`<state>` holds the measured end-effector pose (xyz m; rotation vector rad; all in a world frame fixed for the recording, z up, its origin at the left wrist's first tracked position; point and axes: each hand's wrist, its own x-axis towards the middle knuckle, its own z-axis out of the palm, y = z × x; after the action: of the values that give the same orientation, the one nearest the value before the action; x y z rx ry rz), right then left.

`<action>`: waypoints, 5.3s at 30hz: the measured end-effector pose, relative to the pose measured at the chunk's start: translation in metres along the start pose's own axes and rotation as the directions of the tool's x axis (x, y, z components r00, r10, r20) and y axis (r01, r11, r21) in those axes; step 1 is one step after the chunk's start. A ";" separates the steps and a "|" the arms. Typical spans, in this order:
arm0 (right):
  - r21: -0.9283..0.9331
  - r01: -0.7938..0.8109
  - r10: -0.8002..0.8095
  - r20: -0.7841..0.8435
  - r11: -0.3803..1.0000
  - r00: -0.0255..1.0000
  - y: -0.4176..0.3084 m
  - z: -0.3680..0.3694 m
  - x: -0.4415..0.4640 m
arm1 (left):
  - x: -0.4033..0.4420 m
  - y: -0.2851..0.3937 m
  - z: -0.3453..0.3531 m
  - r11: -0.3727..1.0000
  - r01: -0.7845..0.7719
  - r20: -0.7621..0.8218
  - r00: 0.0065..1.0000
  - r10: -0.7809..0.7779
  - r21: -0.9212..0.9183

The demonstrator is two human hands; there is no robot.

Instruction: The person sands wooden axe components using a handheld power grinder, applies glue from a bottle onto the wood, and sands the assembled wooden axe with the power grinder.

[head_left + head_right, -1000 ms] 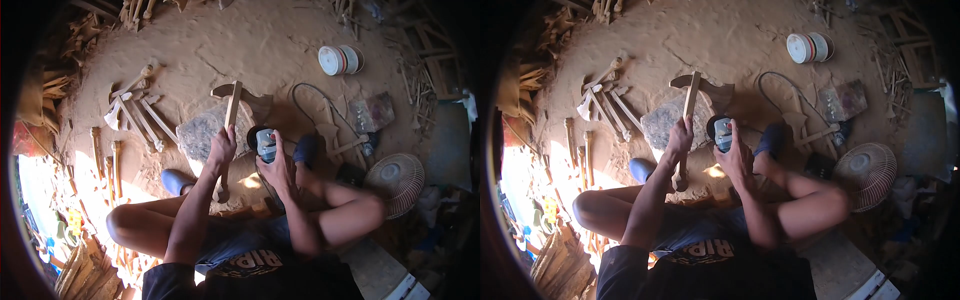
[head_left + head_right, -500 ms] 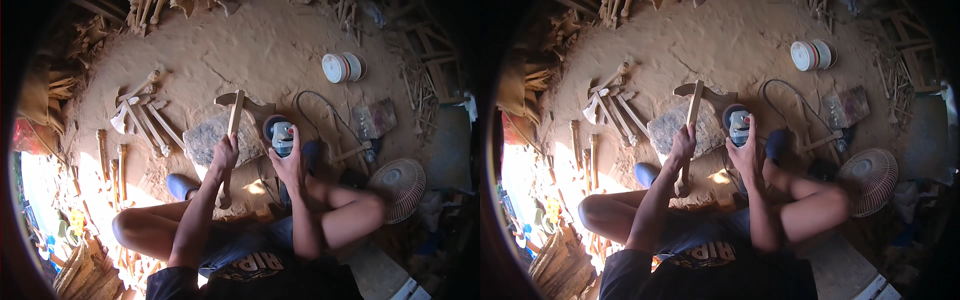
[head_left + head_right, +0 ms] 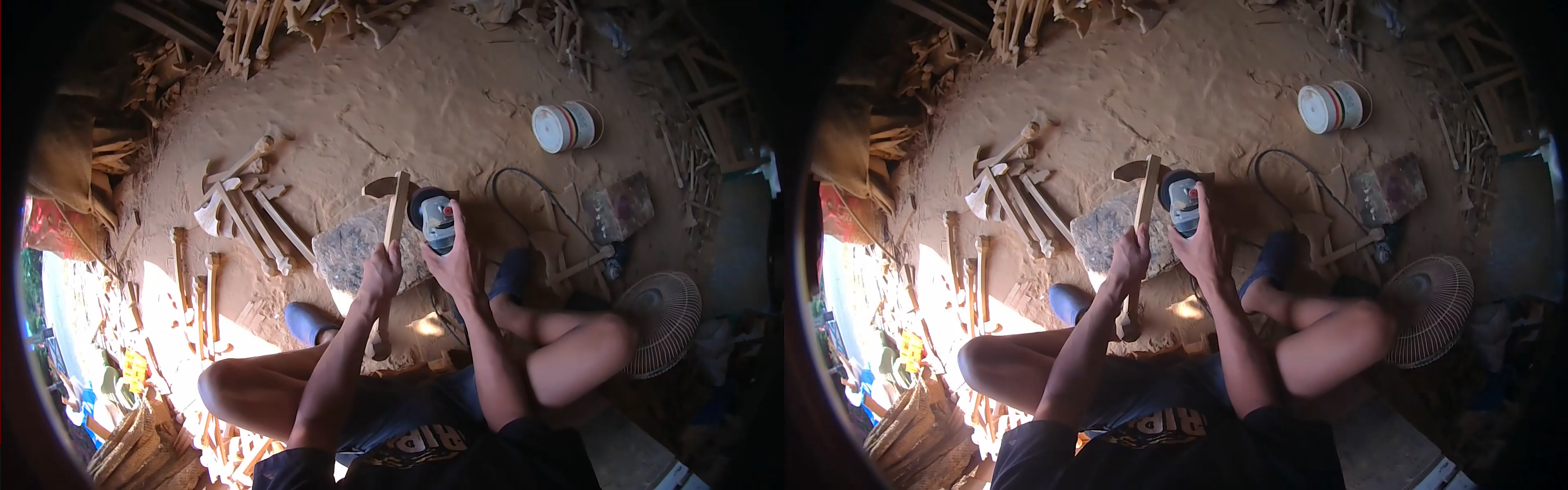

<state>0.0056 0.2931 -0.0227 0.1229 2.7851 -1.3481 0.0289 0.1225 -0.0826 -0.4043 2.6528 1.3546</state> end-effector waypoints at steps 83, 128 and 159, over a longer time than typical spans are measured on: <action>0.190 -0.133 0.173 -0.212 0.973 0.962 0.023 -0.084 -0.038 | 0.045 -0.082 -0.019 0.860 -0.487 0.124 0.873 0.472 0.153; 0.007 -0.074 0.074 -0.161 0.997 0.984 0.112 -0.070 -0.086 | 0.026 -0.032 -0.010 0.813 -0.407 0.234 0.912 0.337 0.415; 0.030 -0.088 0.089 -0.033 0.996 0.995 0.038 -0.085 -0.073 | -0.009 -0.058 0.012 0.680 -0.612 0.149 0.778 0.611 0.405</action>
<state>0.0814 0.3797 0.0063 0.2698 2.7528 -1.3784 0.0551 0.1010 -0.1322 0.6069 3.1018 0.7830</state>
